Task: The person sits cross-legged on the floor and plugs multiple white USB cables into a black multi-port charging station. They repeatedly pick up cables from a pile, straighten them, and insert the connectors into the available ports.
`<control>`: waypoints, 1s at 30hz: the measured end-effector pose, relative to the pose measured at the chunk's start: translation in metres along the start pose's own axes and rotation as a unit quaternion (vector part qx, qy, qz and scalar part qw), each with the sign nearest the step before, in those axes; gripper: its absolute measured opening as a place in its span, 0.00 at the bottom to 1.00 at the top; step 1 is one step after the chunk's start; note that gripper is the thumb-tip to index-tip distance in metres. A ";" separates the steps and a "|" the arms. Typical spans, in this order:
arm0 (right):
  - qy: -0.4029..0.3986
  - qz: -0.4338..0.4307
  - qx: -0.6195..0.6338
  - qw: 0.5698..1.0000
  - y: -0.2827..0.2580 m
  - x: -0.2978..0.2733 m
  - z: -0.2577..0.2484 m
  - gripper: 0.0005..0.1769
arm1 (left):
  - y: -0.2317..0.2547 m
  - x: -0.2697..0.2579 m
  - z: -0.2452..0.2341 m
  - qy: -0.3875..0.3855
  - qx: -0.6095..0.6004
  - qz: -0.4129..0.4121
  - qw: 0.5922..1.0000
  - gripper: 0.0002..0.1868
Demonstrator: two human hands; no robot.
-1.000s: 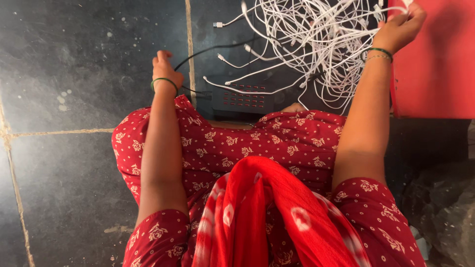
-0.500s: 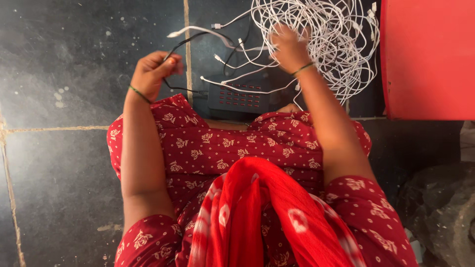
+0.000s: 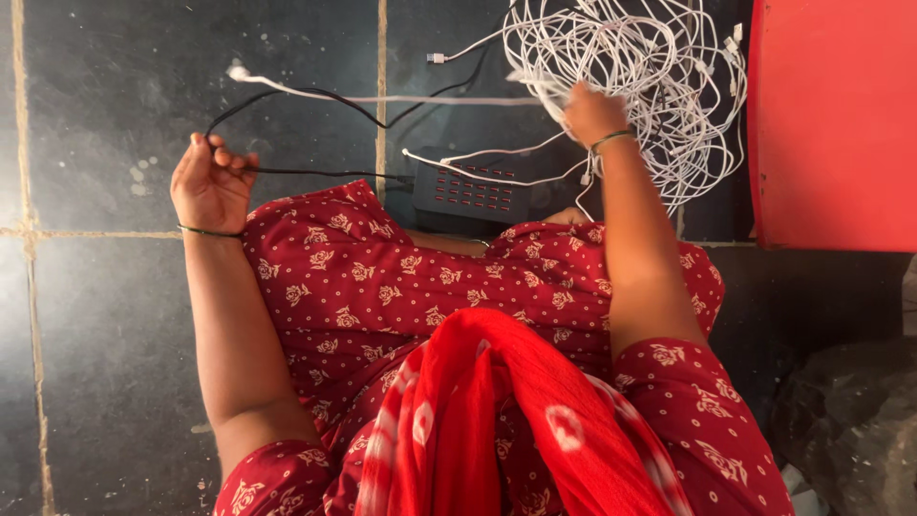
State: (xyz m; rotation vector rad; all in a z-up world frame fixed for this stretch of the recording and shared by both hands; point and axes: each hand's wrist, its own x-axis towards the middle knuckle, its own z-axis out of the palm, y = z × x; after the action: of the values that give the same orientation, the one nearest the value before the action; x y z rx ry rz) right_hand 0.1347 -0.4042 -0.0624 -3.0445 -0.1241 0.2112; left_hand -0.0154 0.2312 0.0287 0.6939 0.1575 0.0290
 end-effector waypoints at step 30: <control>0.274 -0.205 0.018 0.939 -0.040 -0.017 -0.067 0.12 | -0.026 -0.091 -0.164 0.140 0.300 -0.120 0.936 0.20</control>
State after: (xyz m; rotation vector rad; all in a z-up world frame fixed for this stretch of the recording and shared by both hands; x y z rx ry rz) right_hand 0.1242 -0.3711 0.0100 -2.8208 -0.6841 -0.6449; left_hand -0.1314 0.3083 -0.0997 1.2769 0.5404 -0.1627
